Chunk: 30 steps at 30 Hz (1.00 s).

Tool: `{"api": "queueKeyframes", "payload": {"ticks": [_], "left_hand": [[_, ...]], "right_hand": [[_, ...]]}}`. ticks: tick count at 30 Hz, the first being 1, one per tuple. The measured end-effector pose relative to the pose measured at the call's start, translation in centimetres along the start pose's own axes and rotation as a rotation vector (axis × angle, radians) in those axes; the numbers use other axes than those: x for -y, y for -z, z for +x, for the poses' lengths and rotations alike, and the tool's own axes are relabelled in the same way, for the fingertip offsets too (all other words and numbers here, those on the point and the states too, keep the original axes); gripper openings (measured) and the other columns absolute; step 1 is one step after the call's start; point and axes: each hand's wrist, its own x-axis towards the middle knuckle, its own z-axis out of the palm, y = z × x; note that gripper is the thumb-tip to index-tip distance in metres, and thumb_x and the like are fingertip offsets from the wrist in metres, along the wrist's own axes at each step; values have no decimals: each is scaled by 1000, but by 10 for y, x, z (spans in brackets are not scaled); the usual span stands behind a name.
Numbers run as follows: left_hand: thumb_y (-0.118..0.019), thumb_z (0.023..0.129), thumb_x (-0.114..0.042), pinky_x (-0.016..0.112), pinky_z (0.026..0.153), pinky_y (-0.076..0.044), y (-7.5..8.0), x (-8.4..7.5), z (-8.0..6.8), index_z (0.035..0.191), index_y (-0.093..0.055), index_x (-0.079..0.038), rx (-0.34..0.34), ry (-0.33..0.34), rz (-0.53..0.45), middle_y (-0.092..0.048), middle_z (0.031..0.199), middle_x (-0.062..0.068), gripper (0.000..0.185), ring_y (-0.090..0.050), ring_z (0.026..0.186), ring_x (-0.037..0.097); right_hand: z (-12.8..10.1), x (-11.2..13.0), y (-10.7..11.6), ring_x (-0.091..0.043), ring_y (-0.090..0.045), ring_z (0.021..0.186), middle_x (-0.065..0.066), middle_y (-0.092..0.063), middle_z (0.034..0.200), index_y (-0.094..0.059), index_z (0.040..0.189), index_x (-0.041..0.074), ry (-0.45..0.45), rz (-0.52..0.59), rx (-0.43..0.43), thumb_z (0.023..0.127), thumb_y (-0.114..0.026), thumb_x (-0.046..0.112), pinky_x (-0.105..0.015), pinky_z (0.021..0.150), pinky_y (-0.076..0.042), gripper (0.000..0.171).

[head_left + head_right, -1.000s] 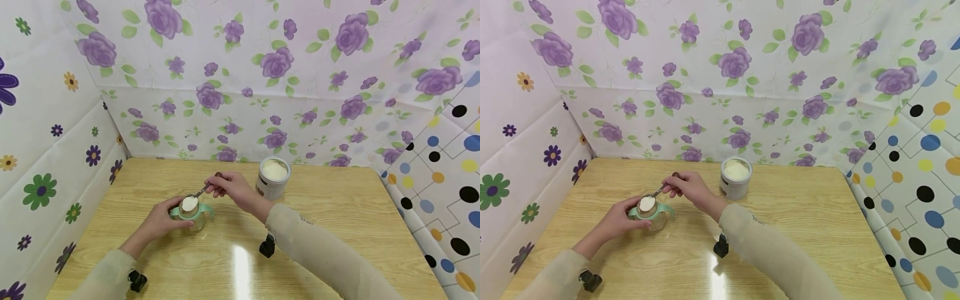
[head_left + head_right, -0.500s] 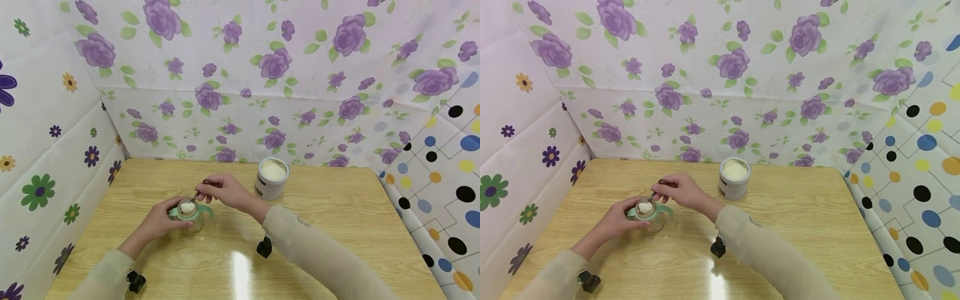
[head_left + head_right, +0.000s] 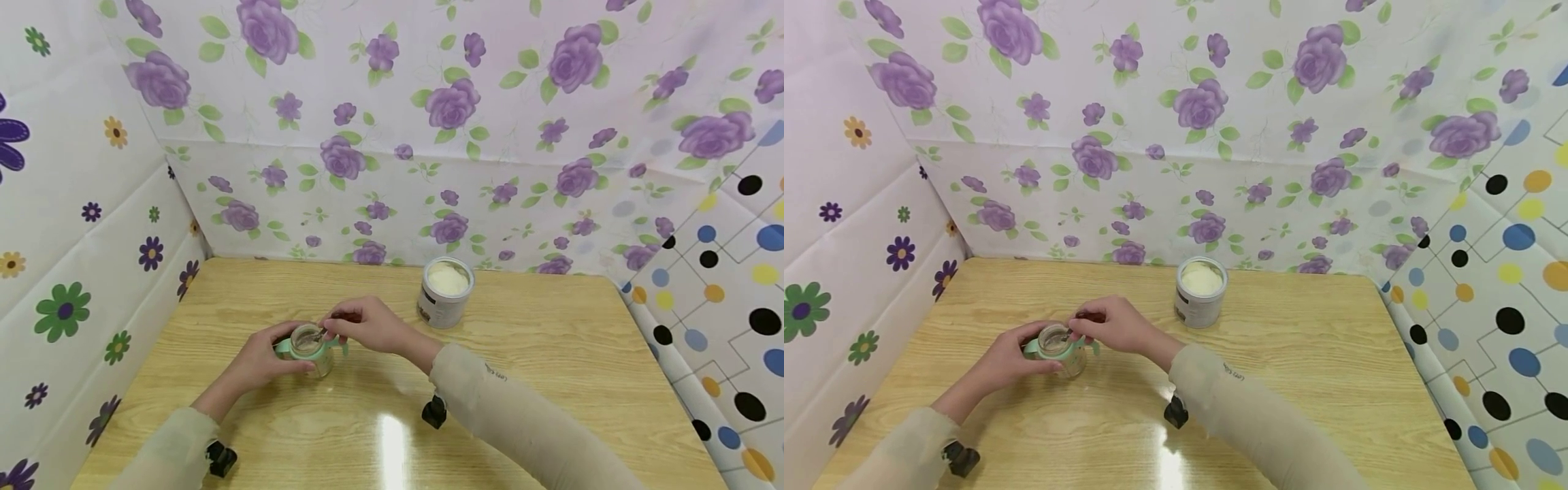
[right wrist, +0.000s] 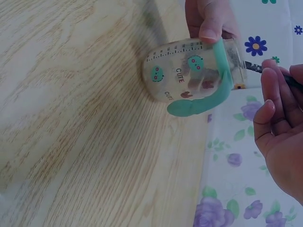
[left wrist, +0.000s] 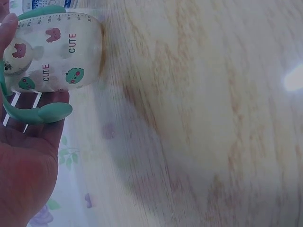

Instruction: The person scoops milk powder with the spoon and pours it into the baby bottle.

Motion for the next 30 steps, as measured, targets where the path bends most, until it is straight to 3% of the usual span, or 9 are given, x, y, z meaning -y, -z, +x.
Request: {"api": "queueKeyframes", "payload": {"ticks": [7, 15, 23, 30], "left_hand": [[-95, 83, -34, 40, 92, -58, -1, 0, 1, 145, -67, -18, -2, -1, 12, -71, 134, 7, 70, -69, 113, 25], [-96, 82, -37, 41, 92, -58, -2, 3, 2, 145, -67, -19, -11, 4, 36, -72, 133, 6, 71, -70, 113, 24], [-96, 82, -38, 40, 93, -58, -3, 4, 1, 145, -67, -20, -11, -6, 38, -72, 134, 5, 72, -69, 114, 25], [-96, 81, -39, 40, 95, -58, -2, 5, 2, 146, -67, -20, -12, -1, 46, -71, 136, 4, 73, -69, 118, 26]], "right_hand": [[-1, 4, -2, -41, -72, 85, -5, -79, 96, -79, 120, 5, 57, -114, 13, 111, -61, 23, -30, 68, -58, 27], [1, 11, -1, -16, -59, 66, -8, -78, 92, -81, 116, 8, 133, -303, 37, 109, -62, 16, -22, 60, -45, 21], [1, 16, 1, -6, -59, 67, -3, -79, 98, -81, 118, 9, 181, -409, 74, 109, -61, 14, -20, 61, -47, 22], [-3, 19, 7, -16, -62, 69, -4, -79, 95, -81, 119, 8, 195, -384, 25, 110, -61, 16, -21, 61, -46, 23]]}}
